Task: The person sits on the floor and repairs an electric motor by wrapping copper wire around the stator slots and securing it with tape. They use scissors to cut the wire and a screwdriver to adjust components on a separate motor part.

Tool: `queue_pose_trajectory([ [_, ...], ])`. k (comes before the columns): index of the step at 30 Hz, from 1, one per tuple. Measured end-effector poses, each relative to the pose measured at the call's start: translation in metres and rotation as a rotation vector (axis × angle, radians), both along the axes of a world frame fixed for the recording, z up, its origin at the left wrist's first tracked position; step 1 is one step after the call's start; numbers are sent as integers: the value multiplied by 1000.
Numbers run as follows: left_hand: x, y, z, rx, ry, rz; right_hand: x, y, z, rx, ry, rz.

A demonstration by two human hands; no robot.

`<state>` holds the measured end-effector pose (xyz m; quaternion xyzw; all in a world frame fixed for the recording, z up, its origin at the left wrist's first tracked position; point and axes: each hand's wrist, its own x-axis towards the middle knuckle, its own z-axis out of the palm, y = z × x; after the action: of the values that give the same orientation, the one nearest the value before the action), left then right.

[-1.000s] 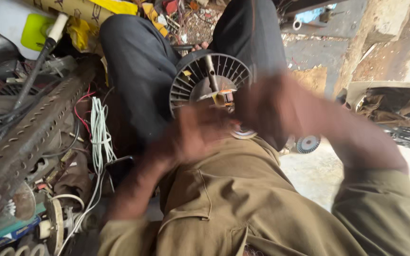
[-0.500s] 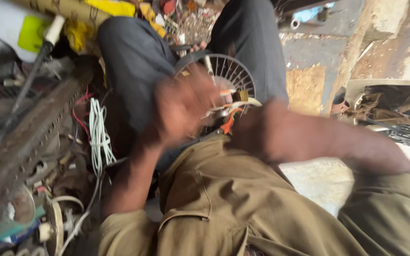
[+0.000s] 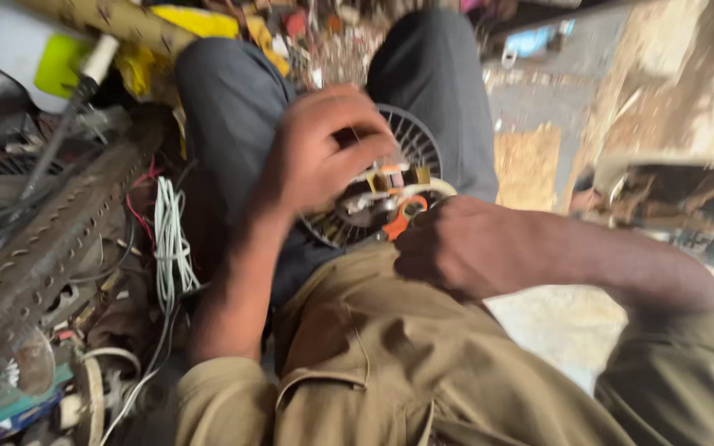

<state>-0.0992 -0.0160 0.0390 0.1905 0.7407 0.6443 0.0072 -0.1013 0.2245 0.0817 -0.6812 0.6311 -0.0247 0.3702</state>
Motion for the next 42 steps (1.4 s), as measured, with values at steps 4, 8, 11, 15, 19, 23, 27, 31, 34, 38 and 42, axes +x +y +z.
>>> queue_pose_trajectory([
  [4,89,13,-3,-327,350,23,-47,-10,-30,-601,53,-432],
  [8,64,14,-31,265,27,259,-83,-11,-51,-617,59,-735],
  [11,7,19,-54,-43,173,129,-79,20,-23,-548,177,-737],
  [15,-28,13,-70,-217,38,-230,-50,17,-3,-397,168,-535],
  [19,-22,-4,-52,-154,-66,-273,-15,5,7,-492,45,-457],
  [23,23,-4,-14,-113,-205,117,6,2,20,-443,-185,-358],
  [27,93,8,-14,-483,480,14,-36,-12,-6,-613,-105,-438],
  [31,86,13,-35,290,-48,297,-89,-20,-47,-679,-26,-659],
  [34,17,20,-22,-8,197,237,-77,11,-39,-370,182,-897],
  [38,-42,6,14,-277,148,-352,-20,19,-27,-354,94,-503],
  [42,34,4,0,41,120,6,-9,16,-22,-614,-189,-439],
])
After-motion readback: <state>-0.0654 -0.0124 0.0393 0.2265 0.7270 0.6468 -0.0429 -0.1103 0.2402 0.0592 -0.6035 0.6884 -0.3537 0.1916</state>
